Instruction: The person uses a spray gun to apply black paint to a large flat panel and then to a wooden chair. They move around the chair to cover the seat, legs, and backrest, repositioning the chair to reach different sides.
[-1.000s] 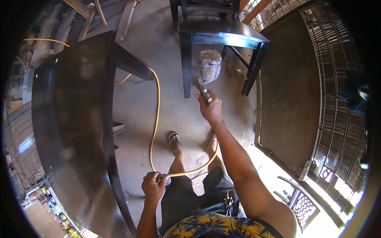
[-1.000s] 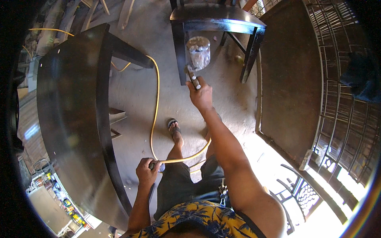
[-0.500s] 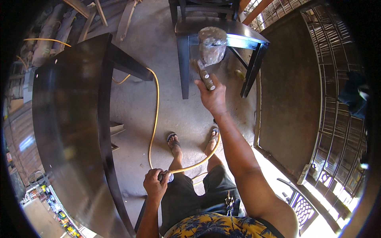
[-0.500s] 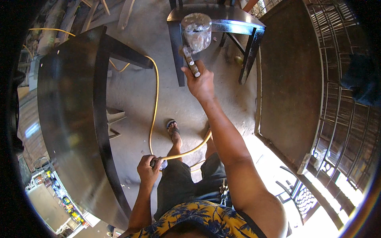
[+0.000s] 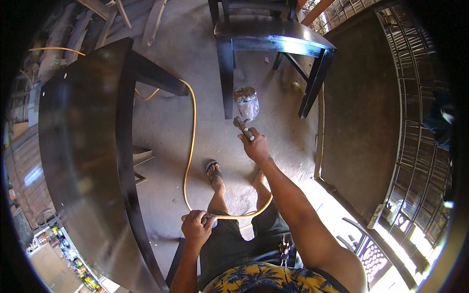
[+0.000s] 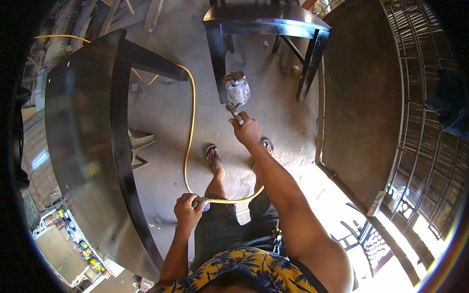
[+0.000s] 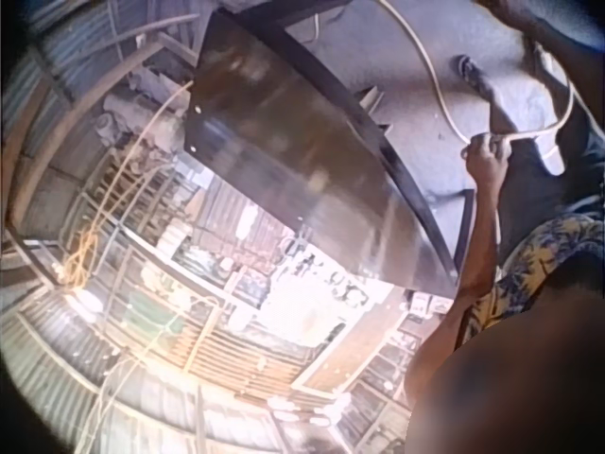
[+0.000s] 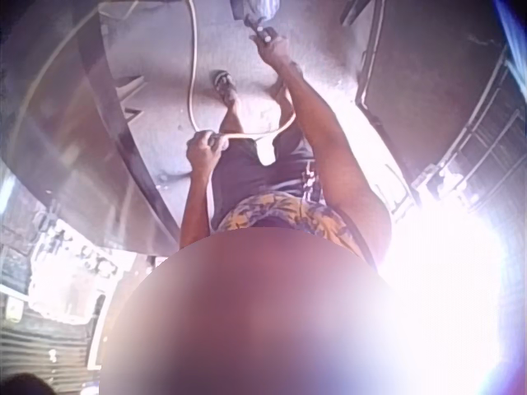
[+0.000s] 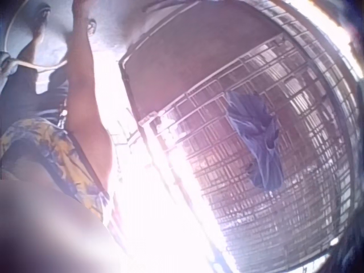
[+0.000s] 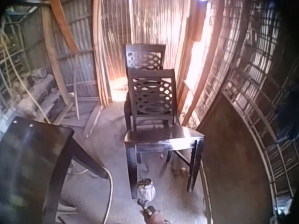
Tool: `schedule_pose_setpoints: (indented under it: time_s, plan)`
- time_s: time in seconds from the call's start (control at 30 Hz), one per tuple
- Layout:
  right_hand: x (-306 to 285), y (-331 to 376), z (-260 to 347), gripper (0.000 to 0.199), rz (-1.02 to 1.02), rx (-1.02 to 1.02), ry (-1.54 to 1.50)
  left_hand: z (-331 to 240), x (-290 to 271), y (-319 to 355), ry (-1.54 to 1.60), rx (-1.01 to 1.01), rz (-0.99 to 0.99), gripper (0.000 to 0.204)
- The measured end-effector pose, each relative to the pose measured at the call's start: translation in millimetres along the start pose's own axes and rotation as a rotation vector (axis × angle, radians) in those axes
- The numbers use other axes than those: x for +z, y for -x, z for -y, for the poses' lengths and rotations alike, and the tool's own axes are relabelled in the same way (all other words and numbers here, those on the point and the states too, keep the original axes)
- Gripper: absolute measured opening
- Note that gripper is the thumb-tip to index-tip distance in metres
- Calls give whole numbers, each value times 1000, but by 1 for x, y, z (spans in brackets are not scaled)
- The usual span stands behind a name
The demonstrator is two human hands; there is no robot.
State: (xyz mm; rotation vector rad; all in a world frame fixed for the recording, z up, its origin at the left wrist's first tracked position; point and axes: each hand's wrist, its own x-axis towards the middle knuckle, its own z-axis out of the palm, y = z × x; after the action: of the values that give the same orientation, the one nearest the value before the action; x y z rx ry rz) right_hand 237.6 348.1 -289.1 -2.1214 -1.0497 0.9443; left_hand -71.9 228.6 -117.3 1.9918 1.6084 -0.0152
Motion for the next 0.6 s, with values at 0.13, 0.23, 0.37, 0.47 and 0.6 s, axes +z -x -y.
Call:
schedule_pose_setpoints:
  time_s: [0.13,0.23,0.37,0.47,0.6]
  plan:
    - [10,4,-20,39,21,21,20,-3,2,-2,-10,2,39,32]
    - [8,2,-26,37,-11,18,5,-4,1,-3,-3,15,44,31]
    - [-8,-12,-16,37,-81,-79,-79,-5,-1,-7,-20,56,6,30]
    - [-25,-27,4,37,-137,-151,-138,-7,-2,-11,-9,77,-15,30]
    - [-53,-43,37,35,-194,-227,-175,-9,-5,-18,11,102,-30,29]
